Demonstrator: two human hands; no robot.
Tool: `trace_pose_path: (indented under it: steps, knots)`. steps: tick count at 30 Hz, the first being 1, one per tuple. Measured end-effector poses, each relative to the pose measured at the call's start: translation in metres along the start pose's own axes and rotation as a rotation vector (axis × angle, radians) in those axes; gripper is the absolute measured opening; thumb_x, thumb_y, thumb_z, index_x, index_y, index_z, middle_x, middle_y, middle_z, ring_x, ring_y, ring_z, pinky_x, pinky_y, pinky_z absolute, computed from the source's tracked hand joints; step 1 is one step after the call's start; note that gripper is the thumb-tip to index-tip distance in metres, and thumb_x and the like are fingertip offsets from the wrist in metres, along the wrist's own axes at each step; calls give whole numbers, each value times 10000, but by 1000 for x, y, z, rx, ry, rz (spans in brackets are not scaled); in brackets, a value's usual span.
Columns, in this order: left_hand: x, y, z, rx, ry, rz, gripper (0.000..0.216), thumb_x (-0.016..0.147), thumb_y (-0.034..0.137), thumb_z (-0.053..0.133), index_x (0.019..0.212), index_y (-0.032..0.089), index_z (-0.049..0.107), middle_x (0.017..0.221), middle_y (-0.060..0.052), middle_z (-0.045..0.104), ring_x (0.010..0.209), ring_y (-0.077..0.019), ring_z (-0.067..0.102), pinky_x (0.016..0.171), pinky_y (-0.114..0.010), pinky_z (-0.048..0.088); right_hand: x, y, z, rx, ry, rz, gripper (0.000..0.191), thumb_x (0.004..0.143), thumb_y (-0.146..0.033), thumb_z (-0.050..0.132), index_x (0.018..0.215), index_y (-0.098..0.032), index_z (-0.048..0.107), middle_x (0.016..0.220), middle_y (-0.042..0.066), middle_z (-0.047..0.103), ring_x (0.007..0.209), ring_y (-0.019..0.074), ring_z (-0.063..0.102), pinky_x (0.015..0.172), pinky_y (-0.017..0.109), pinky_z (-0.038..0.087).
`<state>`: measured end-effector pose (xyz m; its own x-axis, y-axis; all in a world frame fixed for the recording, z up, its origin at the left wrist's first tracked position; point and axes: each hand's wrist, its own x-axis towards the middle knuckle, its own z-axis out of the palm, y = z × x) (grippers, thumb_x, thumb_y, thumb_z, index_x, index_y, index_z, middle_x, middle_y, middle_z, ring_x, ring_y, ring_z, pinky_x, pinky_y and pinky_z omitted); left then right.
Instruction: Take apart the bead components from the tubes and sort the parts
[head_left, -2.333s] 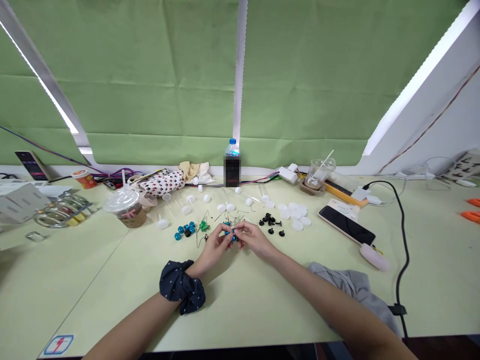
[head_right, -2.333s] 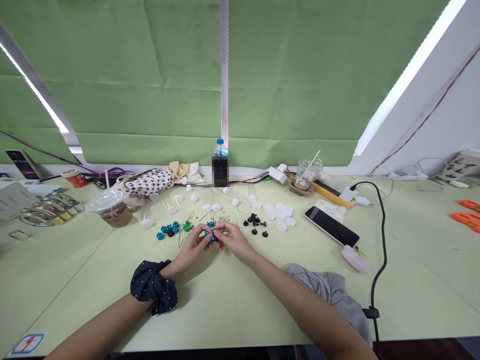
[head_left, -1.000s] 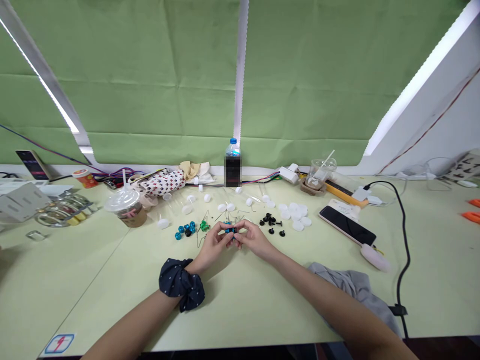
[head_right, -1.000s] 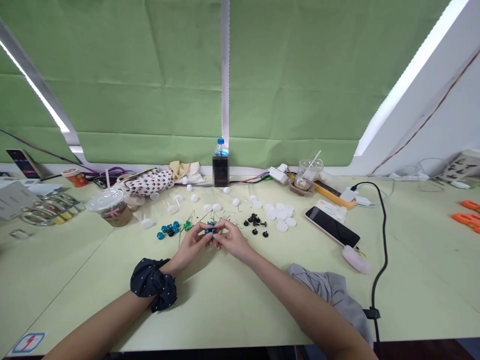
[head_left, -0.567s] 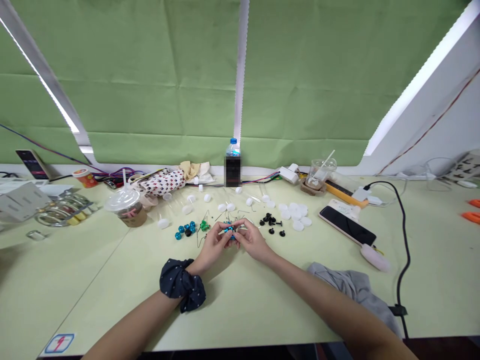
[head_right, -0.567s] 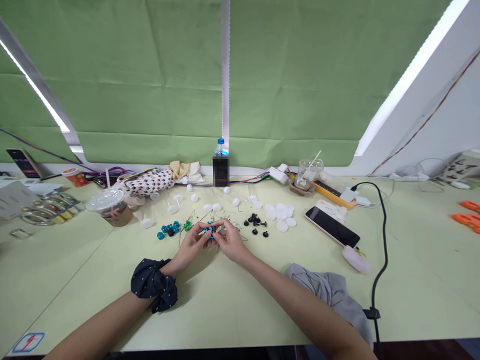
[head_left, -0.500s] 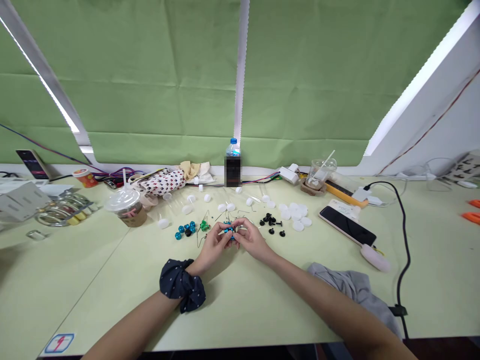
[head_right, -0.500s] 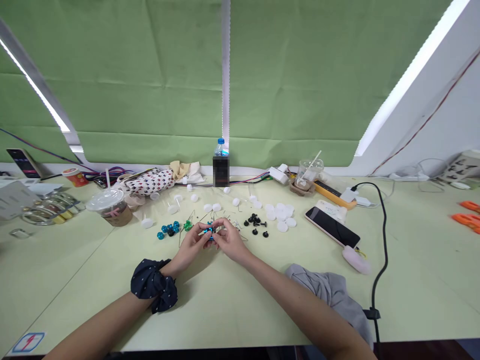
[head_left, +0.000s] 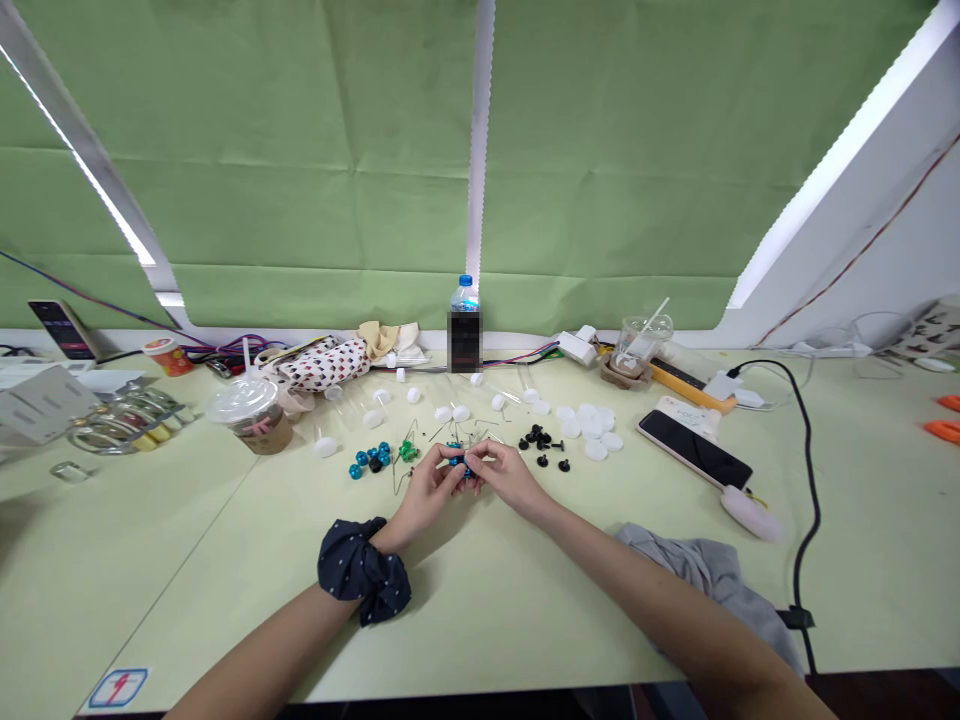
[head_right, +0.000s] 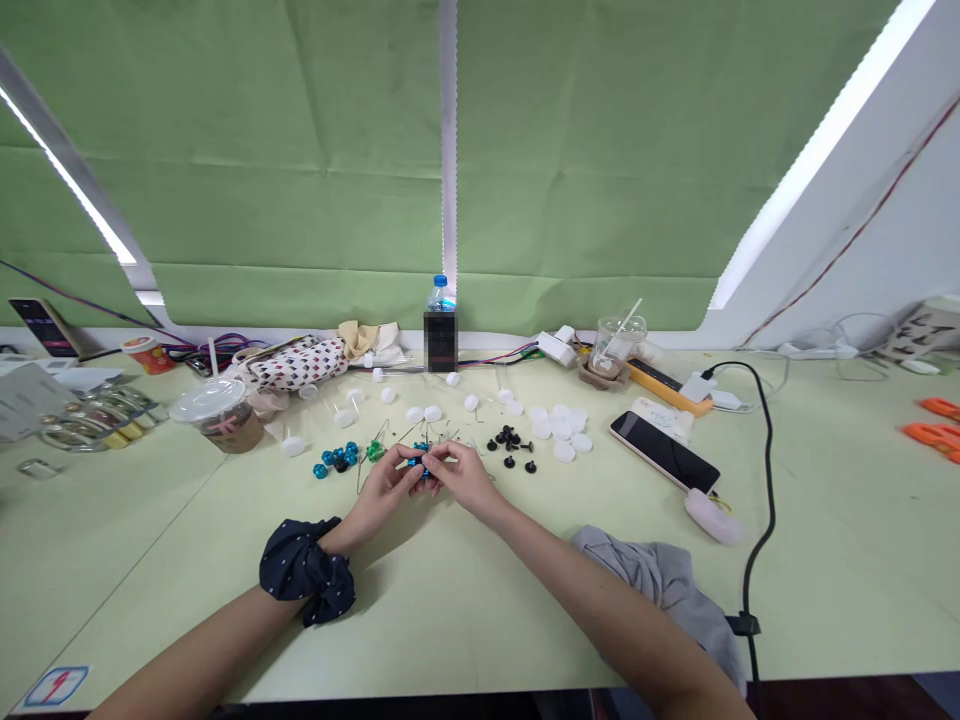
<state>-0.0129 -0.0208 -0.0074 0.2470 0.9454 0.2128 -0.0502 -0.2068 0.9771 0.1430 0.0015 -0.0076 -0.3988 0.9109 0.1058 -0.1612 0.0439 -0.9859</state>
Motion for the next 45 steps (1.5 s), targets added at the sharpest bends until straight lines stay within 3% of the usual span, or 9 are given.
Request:
trace_pose_path:
  steps: [6, 12, 20, 26, 32, 34, 37, 42, 45]
  knots:
    - [0, 0, 2, -10, 5, -31, 294, 822, 424, 579, 953, 169, 512, 683, 18, 531, 575, -97, 489, 533, -225, 355, -2, 0, 2, -59, 22, -14, 334, 732, -439, 669, 870, -200, 481, 590, -36, 553, 547, 135, 574, 454, 226, 401]
    - [0, 0, -1, -11, 27, -10, 273, 834, 408, 570, 973, 180, 512, 739, 4, 555, 623, -108, 516, 591, -244, 391, -1, -4, 3, -13, 24, -15, 353, 722, -459, 667, 903, -202, 507, 816, 8, 569, 640, 137, 603, 547, 273, 486]
    - [1, -1, -1, -13, 19, 12, 252, 838, 388, 569, 969, 182, 509, 791, -3, 551, 651, -110, 526, 605, -247, 403, 0, 0, -2, -24, -14, -71, 350, 705, -422, 697, 913, -196, 528, 803, -9, 544, 695, 135, 608, 622, 274, 477]
    - [0, 0, 1, -13, 3, -6, 255, 848, 389, 554, 975, 175, 500, 749, 0, 553, 632, -110, 522, 580, -241, 391, 1, 2, -2, -68, -22, -13, 319, 735, -450, 657, 863, -176, 557, 692, -2, 570, 613, 152, 600, 601, 308, 486]
    - [1, 1, -1, 7, 52, -12, 295, 815, 429, 584, 957, 180, 515, 765, 5, 527, 602, -99, 501, 561, -235, 401, 0, 0, -1, -159, -3, -149, 394, 676, -340, 732, 991, -206, 539, 890, 25, 573, 871, 167, 592, 778, 313, 484]
    - [1, 0, -1, 10, 61, -10, 300, 810, 436, 588, 953, 184, 513, 792, -1, 533, 620, -101, 510, 564, -235, 406, 0, 1, -2, -156, -19, -104, 465, 666, -346, 742, 1051, -218, 515, 941, 34, 568, 848, 167, 602, 721, 301, 500]
    - [0, -2, -2, 26, 32, 4, 284, 831, 429, 563, 971, 188, 507, 772, 2, 535, 639, -110, 522, 584, -244, 412, 1, 3, -4, -133, -41, 6, 342, 759, -433, 637, 975, -191, 529, 804, 18, 571, 618, 133, 589, 568, 287, 494]
    - [0, -3, -4, 48, 46, 11, 274, 838, 411, 559, 979, 184, 498, 851, -21, 544, 642, -104, 517, 590, -245, 425, 1, 3, -5, -118, -29, -109, 422, 654, -365, 755, 978, -195, 545, 874, 18, 573, 818, 154, 605, 736, 293, 500]
    - [0, -2, -3, 48, 44, 9, 256, 843, 403, 555, 968, 189, 493, 838, -18, 541, 654, -108, 519, 605, -251, 428, 2, 2, -4, -112, -21, -16, 393, 711, -458, 685, 962, -184, 556, 797, 20, 588, 679, 146, 604, 614, 289, 510]
